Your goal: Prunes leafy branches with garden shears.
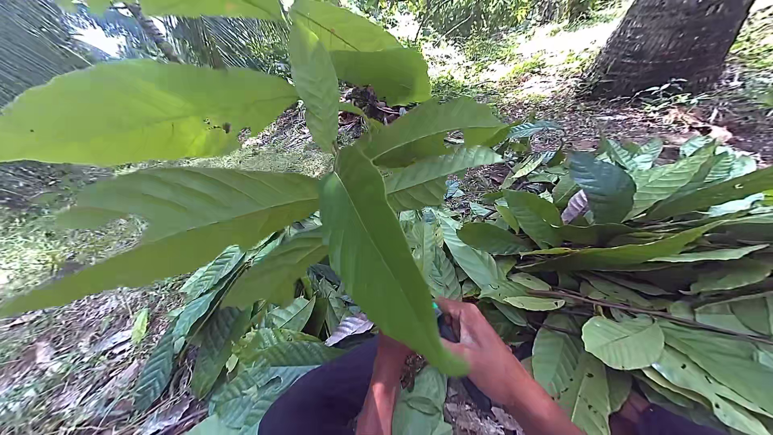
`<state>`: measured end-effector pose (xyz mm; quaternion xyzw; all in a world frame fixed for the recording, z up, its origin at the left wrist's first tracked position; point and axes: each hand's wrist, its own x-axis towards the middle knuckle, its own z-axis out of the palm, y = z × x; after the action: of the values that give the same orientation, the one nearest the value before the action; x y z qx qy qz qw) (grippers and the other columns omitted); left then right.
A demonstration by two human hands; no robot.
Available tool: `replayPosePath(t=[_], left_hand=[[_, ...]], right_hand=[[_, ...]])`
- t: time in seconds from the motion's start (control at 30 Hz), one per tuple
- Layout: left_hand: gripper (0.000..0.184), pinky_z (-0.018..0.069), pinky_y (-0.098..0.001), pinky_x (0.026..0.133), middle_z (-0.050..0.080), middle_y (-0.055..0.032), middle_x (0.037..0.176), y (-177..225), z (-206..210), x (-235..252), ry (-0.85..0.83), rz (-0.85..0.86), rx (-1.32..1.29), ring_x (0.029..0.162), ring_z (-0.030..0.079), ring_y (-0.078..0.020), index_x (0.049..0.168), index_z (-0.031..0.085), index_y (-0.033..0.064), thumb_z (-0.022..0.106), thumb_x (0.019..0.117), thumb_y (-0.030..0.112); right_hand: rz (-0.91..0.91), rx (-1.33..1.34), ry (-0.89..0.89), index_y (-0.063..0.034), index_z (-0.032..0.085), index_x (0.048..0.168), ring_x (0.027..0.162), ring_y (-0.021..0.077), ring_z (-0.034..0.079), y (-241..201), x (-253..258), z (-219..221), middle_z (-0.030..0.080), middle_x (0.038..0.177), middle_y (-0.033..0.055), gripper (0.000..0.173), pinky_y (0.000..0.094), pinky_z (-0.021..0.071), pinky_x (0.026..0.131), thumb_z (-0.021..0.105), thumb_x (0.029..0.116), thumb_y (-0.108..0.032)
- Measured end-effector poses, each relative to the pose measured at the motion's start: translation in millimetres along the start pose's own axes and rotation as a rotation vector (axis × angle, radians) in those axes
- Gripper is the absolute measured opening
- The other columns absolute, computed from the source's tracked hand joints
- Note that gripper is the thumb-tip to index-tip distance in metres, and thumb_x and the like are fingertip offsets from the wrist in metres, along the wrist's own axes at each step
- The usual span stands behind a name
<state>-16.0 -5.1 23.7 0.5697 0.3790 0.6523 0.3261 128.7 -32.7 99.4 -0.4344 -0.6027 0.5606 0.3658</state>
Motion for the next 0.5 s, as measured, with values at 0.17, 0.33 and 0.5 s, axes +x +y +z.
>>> replayPosePath(t=[0.17,0.33,0.5], left_hand=[[0.027,0.0484,-0.0155,0.054,0.054,0.0153,0.065,-6,1,19,-0.007,-0.11,-0.26,0.054,0.053,0.0046,0.118,0.05,0.0089,0.047,0.1064,0.033],[0.016,0.0401,-0.0145,0.044,0.05,0.0135,0.061,-15,2,10,0.002,-0.171,-0.433,0.047,0.045,0.0031,0.103,0.056,0.0143,0.042,0.1065,0.023],[0.019,0.0421,-0.0157,0.046,0.054,0.015,0.064,-23,-9,6,-0.038,-0.09,-0.439,0.05,0.048,0.0035,0.105,0.06,0.017,0.059,0.1012,0.036]], right_hand=[[0.055,-0.032,-0.068,-0.0122,0.067,0.108,0.074,0.0048,0.063,1,-16,0,0.065,0.085,-0.0056,0.041,0.0264,0.0532,0.066,0.073,0.0749,-0.036],[0.105,0.09,-0.236,-0.0129,0.065,0.102,0.068,0.0056,0.062,15,-19,7,0.063,0.078,-0.0059,0.03,0.0269,0.0535,0.066,0.07,0.0816,-0.034],[0.228,0.206,-0.262,-0.0097,0.063,0.106,0.066,0.0068,0.063,9,-18,12,0.063,0.076,-0.005,0.03,0.0261,0.0556,0.066,0.068,0.0851,-0.03]])
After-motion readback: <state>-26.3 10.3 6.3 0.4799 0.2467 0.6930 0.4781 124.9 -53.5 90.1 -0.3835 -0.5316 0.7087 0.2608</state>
